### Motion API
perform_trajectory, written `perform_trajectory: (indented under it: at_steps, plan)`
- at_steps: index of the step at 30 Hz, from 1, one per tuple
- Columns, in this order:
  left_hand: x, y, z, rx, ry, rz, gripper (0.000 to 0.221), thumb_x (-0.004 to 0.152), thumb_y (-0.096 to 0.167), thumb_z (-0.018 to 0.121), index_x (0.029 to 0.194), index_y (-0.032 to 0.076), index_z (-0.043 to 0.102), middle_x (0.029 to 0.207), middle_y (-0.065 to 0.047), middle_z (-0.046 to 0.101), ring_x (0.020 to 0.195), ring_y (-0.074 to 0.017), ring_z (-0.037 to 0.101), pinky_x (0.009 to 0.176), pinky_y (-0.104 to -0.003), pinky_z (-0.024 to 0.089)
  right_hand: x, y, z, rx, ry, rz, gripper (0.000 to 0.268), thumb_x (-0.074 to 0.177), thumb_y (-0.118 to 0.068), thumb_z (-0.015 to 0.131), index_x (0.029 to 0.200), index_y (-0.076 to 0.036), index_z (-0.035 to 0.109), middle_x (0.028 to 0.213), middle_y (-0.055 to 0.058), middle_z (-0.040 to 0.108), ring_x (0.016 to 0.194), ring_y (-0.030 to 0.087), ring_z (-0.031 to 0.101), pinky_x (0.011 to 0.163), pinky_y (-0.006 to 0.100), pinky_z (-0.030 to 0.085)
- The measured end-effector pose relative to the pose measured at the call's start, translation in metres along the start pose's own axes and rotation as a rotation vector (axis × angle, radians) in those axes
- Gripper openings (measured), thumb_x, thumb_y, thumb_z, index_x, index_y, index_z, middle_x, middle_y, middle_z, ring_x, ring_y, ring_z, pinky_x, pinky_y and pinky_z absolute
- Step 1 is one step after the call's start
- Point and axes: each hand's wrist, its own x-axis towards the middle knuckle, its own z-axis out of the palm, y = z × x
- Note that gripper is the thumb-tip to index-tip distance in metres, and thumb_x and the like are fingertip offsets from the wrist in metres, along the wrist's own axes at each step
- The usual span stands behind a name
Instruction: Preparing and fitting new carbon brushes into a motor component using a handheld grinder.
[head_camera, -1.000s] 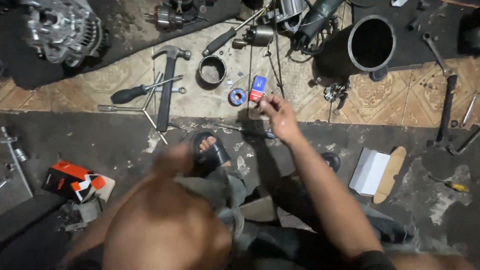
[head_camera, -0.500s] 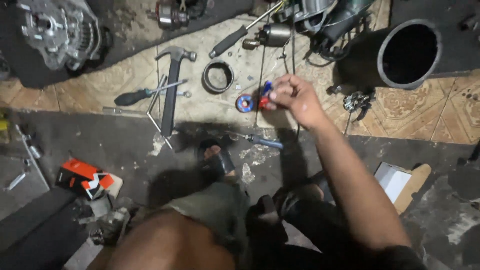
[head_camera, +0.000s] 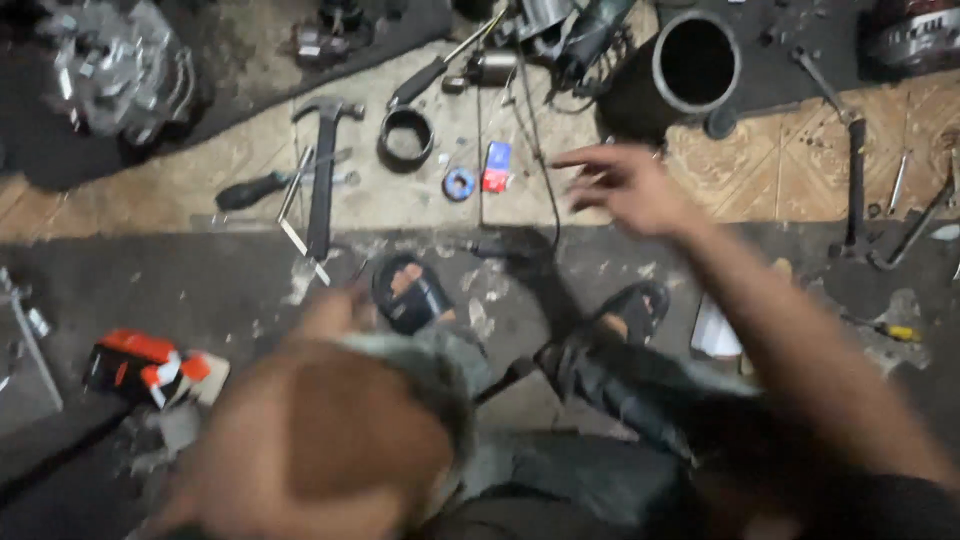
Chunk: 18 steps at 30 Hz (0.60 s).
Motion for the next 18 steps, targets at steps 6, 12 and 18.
perform_trajectory:
  at_steps: [6,12,18]
  plan:
    - [0.142,-0.105,0.002,0.246,0.244,0.572,0.037,0.089,0.025,0.065,0.123,0.011,0.069,0.103,-0.013,0.076,0.087,-0.0361,0.072,0.079,-0.046,0.056,-0.092,-0.083,-0.042,-0.782,0.233,0.379,0.034,0.092,-0.013,0.076,0.126,-0.011,0.068,0.115,0.008,0.074,0.096,0.025,0.075,0.07,0.043,0.058]
    - [0.132,-0.032,-0.038,0.6,0.144,0.49,0.043,0.092,0.039,0.064,0.128,0.017,0.068,0.106,-0.009,0.078,0.099,-0.035,0.072,0.091,-0.048,0.055,-0.124,-0.035,-0.083,-0.575,0.414,0.118,0.019,0.089,0.002,0.078,0.09,0.002,0.059,0.125,0.014,0.072,0.109,0.028,0.074,0.088,0.038,0.06]
    - [0.174,-0.02,0.04,0.955,-0.16,0.467,0.031,0.084,0.033,0.066,0.103,0.01,0.075,0.104,-0.015,0.075,0.095,-0.0372,0.071,0.084,-0.049,0.056,-0.098,-0.012,-0.096,-0.376,0.363,-0.057,0.022,0.091,0.011,0.075,0.084,0.001,0.056,0.104,0.016,0.073,0.101,0.024,0.075,0.092,0.035,0.065]
